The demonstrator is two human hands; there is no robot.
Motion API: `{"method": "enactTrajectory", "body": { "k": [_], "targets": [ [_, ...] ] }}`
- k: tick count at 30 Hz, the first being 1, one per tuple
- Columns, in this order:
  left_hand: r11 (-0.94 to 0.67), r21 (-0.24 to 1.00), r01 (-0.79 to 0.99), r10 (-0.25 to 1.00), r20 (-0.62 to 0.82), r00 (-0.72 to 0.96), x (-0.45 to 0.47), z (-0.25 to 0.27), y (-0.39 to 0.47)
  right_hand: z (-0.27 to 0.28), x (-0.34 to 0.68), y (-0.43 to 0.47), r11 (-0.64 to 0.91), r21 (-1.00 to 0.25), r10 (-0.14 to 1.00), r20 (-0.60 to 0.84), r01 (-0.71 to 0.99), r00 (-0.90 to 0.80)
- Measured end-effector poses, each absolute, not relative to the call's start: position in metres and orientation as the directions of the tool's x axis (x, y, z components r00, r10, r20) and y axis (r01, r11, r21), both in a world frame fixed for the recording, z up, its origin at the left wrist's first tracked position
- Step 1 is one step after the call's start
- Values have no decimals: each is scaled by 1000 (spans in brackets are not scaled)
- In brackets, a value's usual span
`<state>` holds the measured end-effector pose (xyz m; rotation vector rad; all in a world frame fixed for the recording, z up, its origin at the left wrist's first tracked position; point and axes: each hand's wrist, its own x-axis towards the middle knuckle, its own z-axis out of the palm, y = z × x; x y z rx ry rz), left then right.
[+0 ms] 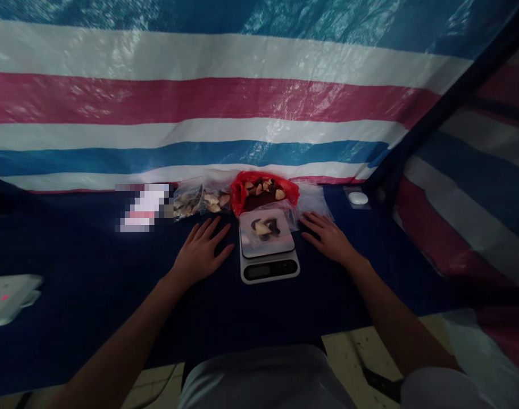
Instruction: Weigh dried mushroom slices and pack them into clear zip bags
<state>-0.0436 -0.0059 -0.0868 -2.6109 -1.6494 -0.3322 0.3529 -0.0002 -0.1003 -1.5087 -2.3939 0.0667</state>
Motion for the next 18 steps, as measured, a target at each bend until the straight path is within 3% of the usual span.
{"method": "enactTrajectory", "body": {
  "k": [18],
  "targets": [
    [-444,95,891,883,217,417,-43,-85,-6,-99,351,-2,440,-174,881,274,881,-386]
  ]
}}
